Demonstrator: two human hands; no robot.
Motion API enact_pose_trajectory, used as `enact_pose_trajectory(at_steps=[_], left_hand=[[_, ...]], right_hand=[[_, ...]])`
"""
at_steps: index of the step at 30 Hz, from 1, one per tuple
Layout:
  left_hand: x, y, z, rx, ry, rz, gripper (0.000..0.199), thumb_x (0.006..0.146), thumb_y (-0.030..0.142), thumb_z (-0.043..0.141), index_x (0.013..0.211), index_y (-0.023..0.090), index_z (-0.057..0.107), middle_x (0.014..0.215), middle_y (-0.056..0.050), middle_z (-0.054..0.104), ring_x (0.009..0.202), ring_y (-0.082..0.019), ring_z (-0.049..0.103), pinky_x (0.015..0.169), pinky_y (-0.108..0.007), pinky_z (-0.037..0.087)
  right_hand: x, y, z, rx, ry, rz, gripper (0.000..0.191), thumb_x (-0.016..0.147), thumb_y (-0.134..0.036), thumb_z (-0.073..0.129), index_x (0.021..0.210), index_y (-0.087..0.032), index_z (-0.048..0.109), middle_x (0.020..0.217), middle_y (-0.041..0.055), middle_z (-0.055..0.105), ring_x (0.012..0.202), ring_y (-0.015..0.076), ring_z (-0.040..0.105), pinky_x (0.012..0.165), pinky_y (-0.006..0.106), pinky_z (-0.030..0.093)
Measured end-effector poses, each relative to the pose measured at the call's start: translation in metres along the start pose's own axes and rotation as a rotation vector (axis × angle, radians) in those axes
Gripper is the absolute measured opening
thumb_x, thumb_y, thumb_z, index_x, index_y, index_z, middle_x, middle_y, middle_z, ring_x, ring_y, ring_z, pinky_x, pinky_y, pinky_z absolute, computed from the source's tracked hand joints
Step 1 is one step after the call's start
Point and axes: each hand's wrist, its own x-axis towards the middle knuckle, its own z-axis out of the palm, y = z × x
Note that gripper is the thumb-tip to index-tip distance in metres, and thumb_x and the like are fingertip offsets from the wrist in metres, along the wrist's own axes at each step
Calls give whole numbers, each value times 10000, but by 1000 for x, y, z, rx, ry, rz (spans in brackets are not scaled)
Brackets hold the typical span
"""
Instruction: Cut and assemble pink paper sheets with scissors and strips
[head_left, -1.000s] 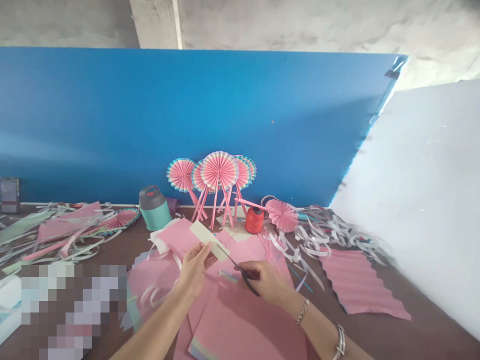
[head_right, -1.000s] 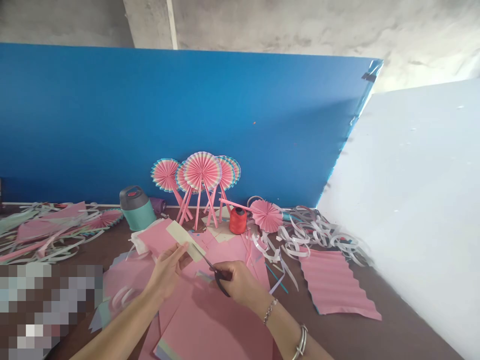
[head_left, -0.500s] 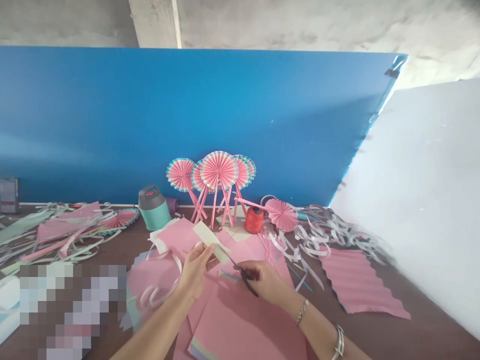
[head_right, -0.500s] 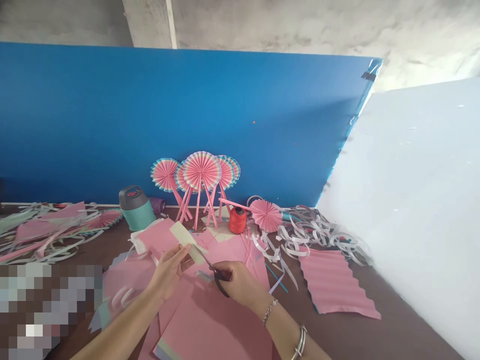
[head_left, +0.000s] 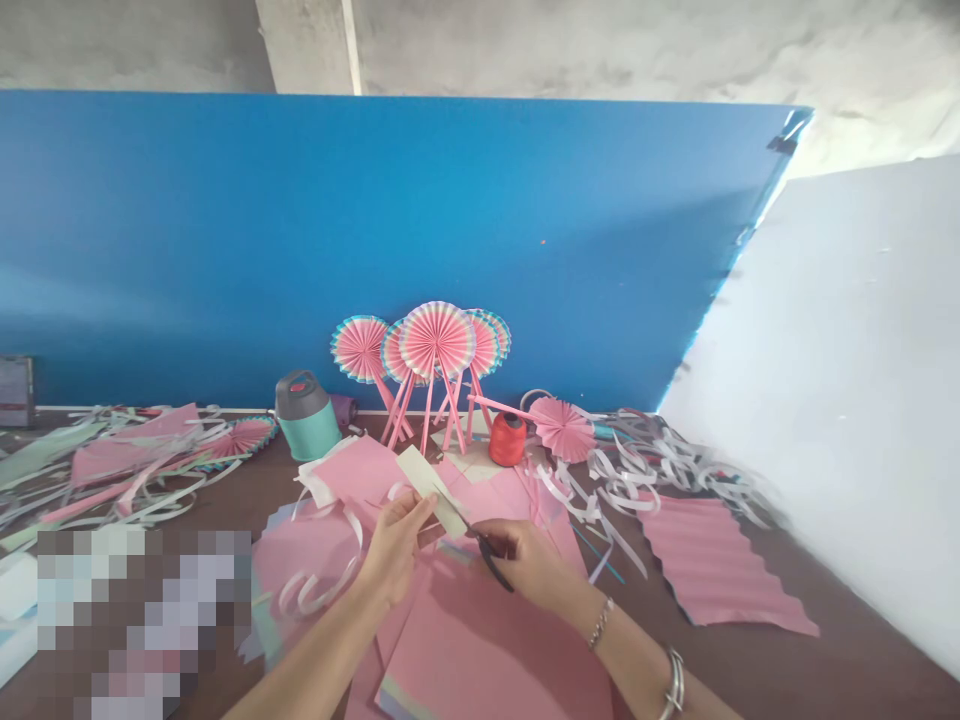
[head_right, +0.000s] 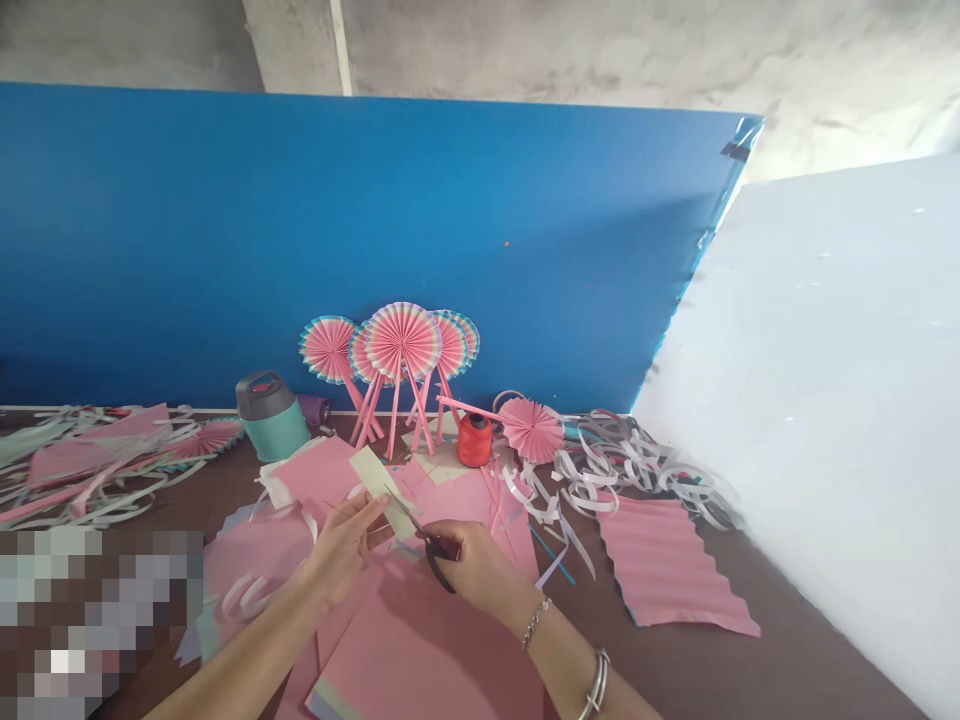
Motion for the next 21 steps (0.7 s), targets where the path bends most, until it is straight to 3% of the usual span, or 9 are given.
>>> enact_pose_trajectory(at_steps=[7, 21], left_hand=[[1, -2, -1, -16, -7, -7, 299, 687, 446, 722, 731, 159, 649, 862, -79, 718, 815, -205, 668, 802, -321, 504], [0, 1, 0, -19, -9, -11, 301, 673, 446, 730, 691, 160, 638, 841, -80, 719, 848, -221, 665, 830, -344, 498]], right_hand=[[0, 8, 2, 29, 2, 6, 251, 761, -316, 578, 934, -182, 702, 682, -5, 613, 589, 128, 493, 531, 225, 394], [1, 9, 3, 11, 20, 4, 224, 760, -320, 578, 877, -166, 691, 594, -26, 502, 534, 100, 387, 495, 216, 318]])
